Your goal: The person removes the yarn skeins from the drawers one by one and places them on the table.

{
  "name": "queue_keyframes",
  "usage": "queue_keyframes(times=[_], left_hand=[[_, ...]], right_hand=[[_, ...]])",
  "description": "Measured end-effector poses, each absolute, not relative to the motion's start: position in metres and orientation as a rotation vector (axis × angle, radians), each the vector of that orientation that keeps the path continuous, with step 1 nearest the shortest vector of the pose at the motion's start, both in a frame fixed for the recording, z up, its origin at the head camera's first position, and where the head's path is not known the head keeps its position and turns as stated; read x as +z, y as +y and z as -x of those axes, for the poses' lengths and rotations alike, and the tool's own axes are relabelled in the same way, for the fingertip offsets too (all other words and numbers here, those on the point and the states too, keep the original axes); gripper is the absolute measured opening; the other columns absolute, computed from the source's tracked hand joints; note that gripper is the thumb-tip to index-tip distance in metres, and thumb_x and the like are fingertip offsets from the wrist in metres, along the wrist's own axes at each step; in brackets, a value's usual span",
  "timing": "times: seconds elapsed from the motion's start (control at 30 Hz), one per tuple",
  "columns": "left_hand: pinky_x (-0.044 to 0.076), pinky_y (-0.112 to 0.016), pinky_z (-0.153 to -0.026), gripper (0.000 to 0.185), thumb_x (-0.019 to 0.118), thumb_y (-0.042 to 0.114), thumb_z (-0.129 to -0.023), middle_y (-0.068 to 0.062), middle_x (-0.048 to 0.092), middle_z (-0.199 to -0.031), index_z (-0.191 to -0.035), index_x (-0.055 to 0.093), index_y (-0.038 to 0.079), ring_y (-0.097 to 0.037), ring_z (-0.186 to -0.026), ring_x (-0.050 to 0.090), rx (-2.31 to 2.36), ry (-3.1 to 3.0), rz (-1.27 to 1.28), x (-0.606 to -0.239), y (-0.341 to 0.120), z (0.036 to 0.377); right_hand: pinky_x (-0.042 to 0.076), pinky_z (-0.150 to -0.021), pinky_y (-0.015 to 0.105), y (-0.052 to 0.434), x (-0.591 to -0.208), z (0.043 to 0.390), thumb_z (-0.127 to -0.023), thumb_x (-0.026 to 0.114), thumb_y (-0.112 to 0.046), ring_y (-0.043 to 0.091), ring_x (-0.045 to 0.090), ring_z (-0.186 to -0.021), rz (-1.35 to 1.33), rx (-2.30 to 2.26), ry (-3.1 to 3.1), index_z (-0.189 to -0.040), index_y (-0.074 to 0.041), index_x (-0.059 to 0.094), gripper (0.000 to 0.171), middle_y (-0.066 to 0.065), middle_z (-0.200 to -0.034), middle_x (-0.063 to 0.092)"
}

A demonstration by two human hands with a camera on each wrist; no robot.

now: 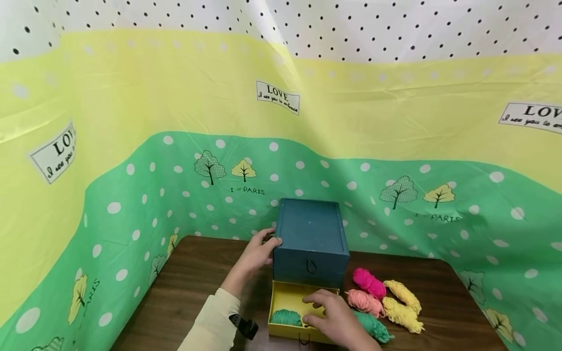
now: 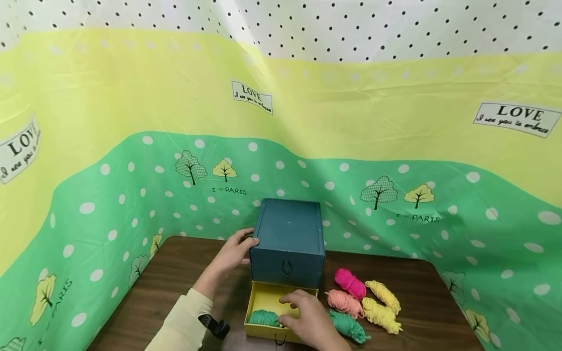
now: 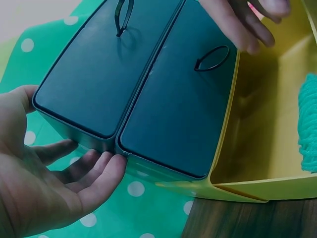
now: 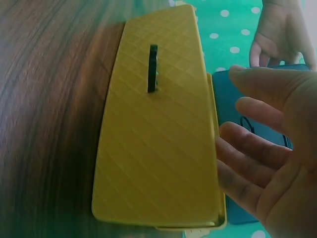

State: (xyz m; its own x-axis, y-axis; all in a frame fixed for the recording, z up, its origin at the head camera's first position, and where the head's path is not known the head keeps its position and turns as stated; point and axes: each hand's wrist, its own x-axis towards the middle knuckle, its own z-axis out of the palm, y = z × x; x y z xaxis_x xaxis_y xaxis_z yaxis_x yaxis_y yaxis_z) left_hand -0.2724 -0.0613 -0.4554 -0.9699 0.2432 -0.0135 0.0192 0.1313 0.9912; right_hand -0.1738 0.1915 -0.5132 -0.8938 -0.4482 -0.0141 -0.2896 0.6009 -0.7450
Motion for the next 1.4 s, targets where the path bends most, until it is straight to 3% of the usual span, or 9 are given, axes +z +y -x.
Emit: queue_keyframes(times=[0.33, 0.57, 0.83, 1.4], left_hand=[[0.051, -0.062, -0.098, 0.067, 0.061, 0.04, -0.101, -0.02, 0.046, -0.15, -0.157, 0.041, 0.01, -0.04, -0.131, 0.054, 1.928, 2.249, -0.257, -0.456, -0.06, 0.271], [0.051, -0.062, -0.098, 0.066, 0.061, 0.04, -0.101, -0.02, 0.046, -0.151, -0.157, 0.041, 0.01, -0.04, -0.133, 0.052, 1.927, 2.258, -0.266, -0.454, -0.061, 0.271], [0.051, -0.061, -0.098, 0.066, 0.06, 0.041, -0.101, -0.019, 0.046, -0.15, -0.157, 0.041, 0.011, -0.038, -0.131, 0.054, 1.923, 2.255, -0.25, -0.453, -0.06, 0.271], [0.052, -0.06, -0.098, 0.066, 0.06, 0.041, -0.101, -0.02, 0.046, -0.149, -0.157, 0.041, 0.01, -0.039, -0.134, 0.052, 1.921, 2.249, -0.254, -0.457, -0.06, 0.275]], right_hand=[[0.058, -0.076, 0.041, 0.177, -0.521, 0.18, -0.089, 0.08, -0.031, 0.032, 0.069, -0.098, 0.672, -1.154, 2.598, -0.119, -0.011, 0.074, 0.036, 0.01, -0.115, 0.07], [0.057, -0.075, 0.034, 0.171, -0.525, 0.186, -0.09, 0.08, -0.031, 0.024, 0.071, -0.095, 0.67, -1.134, 2.565, -0.117, -0.011, 0.075, 0.034, 0.01, -0.117, 0.072], [0.056, -0.072, 0.031, 0.164, -0.53, 0.191, -0.088, 0.081, -0.033, 0.015, 0.07, -0.091, 0.697, -1.072, 2.585, -0.112, -0.017, 0.078, 0.03, 0.002, -0.112, 0.075], [0.056, -0.076, 0.028, 0.161, -0.537, 0.205, -0.088, 0.082, -0.02, 0.011, 0.07, -0.093, 0.78, -1.09, 2.459, -0.11, -0.016, 0.079, 0.023, -0.004, -0.107, 0.076]])
